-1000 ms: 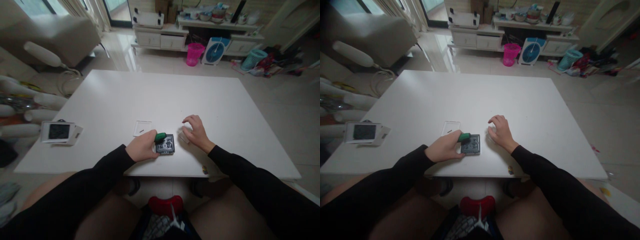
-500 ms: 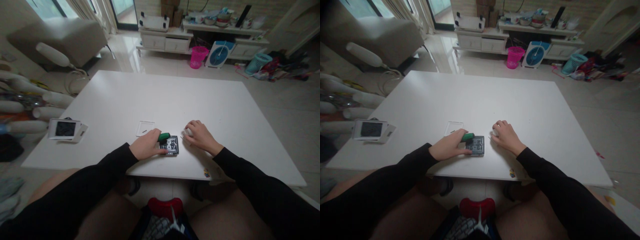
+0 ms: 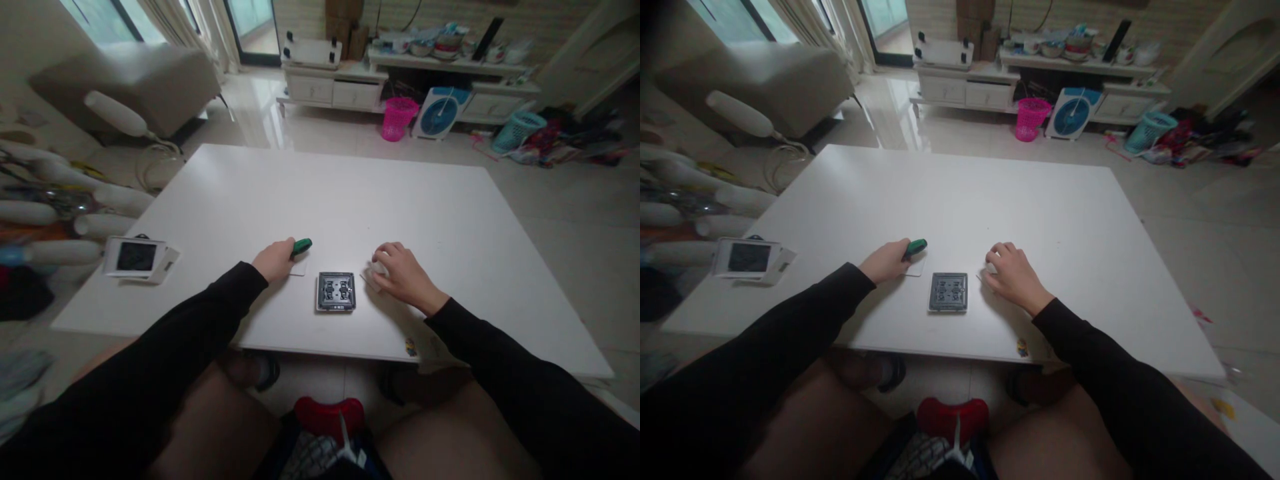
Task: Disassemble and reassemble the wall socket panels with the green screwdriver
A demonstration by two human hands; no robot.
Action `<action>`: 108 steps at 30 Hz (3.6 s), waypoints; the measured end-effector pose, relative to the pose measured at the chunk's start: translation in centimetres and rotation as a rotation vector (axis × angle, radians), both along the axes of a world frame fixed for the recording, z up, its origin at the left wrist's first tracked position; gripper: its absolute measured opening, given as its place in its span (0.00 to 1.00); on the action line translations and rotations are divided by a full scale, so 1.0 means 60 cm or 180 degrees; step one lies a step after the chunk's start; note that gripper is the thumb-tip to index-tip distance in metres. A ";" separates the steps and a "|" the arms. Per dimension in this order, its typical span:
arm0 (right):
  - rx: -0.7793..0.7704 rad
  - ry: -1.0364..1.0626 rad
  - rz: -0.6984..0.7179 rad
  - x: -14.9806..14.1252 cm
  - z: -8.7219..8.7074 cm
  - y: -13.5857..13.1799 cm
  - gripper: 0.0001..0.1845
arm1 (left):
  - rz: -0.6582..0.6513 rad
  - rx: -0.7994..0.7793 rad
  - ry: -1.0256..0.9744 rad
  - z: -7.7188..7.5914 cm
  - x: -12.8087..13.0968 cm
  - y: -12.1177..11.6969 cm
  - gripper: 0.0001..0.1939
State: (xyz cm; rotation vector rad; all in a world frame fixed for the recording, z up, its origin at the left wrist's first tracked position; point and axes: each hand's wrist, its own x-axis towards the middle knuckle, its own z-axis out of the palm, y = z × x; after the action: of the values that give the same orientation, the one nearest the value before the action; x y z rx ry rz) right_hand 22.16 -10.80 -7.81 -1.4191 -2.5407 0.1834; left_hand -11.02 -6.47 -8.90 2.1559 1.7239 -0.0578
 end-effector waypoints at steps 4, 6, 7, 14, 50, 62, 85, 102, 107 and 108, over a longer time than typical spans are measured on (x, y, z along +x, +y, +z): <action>-0.0004 0.0016 -0.0010 0.000 0.006 -0.004 0.05 | -0.0049 0.0015 -0.0103 -0.010 -0.004 0.003 0.06; -0.0003 0.0032 -0.0006 -0.001 0.009 -0.006 0.05 | -0.0073 0.0043 -0.0194 -0.011 -0.006 0.004 0.06; 0.0000 0.0045 -0.0002 -0.001 0.010 -0.006 0.05 | -0.0089 0.0065 -0.0257 -0.010 -0.006 0.004 0.06; 0.0012 0.0271 0.0075 -0.005 0.013 -0.010 0.05 | -0.0286 0.0137 -0.1017 0.022 0.015 -0.010 0.04; -0.1106 0.2227 0.0657 -0.081 0.011 -0.072 0.03 | 0.1069 -0.1043 -0.4078 0.054 0.112 -0.130 0.17; -0.1903 0.2972 -0.0189 -0.097 -0.004 -0.085 0.11 | 0.0971 -0.0747 -0.4012 0.047 0.118 -0.141 0.16; -0.1845 0.2753 0.0038 -0.103 -0.012 -0.097 0.08 | 0.2104 -0.0718 -0.5742 0.085 0.064 -0.078 0.13; -0.1841 0.2769 0.0220 -0.105 -0.008 -0.099 0.07 | 0.2222 -0.0829 -0.5897 0.078 0.071 -0.083 0.11; -0.1768 0.2754 0.0171 -0.105 -0.009 -0.100 0.07 | 0.1954 -0.0827 -0.5650 0.076 0.071 -0.086 0.14; -0.1733 0.2756 0.0132 -0.104 -0.010 -0.100 0.07 | 0.1886 -0.0827 -0.5596 0.076 0.070 -0.087 0.15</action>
State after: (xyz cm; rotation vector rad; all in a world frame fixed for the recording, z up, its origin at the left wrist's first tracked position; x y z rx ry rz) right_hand 15.90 -16.80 -8.39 -1.0670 -1.8350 1.2622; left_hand -6.82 -11.68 -4.36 0.6600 0.9329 1.2350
